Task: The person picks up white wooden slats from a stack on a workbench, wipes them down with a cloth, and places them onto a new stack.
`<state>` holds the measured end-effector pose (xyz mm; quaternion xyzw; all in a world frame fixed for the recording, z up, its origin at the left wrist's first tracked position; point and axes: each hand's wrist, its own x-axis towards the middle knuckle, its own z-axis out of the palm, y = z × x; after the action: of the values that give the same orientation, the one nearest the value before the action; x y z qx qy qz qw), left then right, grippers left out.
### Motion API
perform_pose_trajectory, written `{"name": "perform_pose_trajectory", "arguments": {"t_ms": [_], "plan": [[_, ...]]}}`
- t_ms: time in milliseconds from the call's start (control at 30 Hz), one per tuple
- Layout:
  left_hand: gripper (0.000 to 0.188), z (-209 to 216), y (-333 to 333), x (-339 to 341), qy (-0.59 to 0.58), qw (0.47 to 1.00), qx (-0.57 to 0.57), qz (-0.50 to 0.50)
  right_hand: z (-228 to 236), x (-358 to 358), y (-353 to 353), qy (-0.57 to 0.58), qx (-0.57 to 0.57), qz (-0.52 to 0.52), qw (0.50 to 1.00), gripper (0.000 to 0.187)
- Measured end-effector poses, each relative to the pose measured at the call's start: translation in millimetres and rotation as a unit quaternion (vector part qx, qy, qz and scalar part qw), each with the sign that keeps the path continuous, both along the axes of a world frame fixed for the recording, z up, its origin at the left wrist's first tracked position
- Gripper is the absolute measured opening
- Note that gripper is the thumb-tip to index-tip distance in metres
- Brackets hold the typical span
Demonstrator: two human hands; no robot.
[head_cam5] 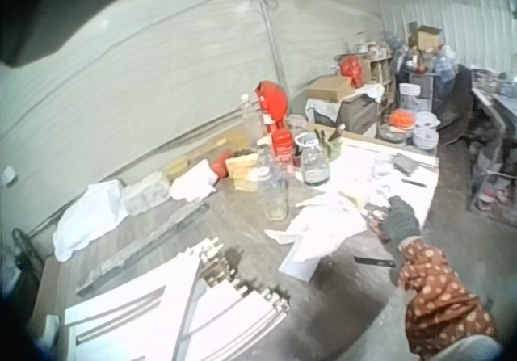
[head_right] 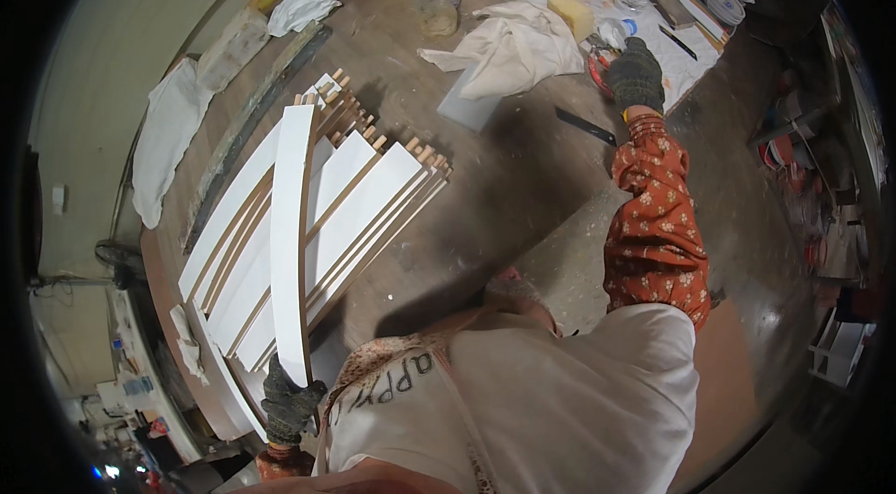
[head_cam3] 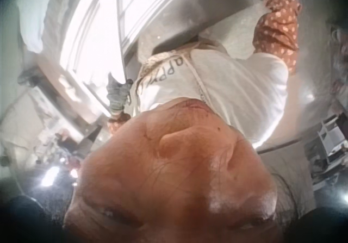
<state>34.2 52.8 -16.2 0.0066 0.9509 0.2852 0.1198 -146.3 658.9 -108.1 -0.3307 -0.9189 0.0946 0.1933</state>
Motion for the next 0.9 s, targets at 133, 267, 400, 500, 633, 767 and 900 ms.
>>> {"name": "perform_pose_trajectory", "arguments": {"t_ms": [133,267,400,500,633,767,900], "plan": [[0.061,4,12,4,0.011,1.000,0.001,0.024,-8,-11,20,-0.051,0.012,0.006,0.999,0.030],[0.063,1,2,8,0.012,1.000,0.012,-0.008,-33,-32,45,-0.020,0.073,0.030,0.997,0.027],[0.056,4,11,7,0.021,1.000,-0.001,-0.007,-45,-42,59,-0.038,0.058,-0.028,0.997,0.047],[0.050,3,10,-7,0.035,0.999,-0.010,-0.014,-20,-36,43,-0.132,0.073,-0.055,0.987,0.054],[0.053,-1,11,-2,-0.015,0.997,-0.053,0.061,1,-33,1,-0.115,0.194,-0.054,0.973,0.053],[0.055,-7,8,-1,-0.021,0.995,-0.058,0.073,26,-37,-51,0.049,0.087,0.210,0.973,0.062],[0.059,-11,6,0,0.043,0.994,-0.083,0.048,20,-86,-78,0.034,0.101,0.248,0.963,0.063]]}}
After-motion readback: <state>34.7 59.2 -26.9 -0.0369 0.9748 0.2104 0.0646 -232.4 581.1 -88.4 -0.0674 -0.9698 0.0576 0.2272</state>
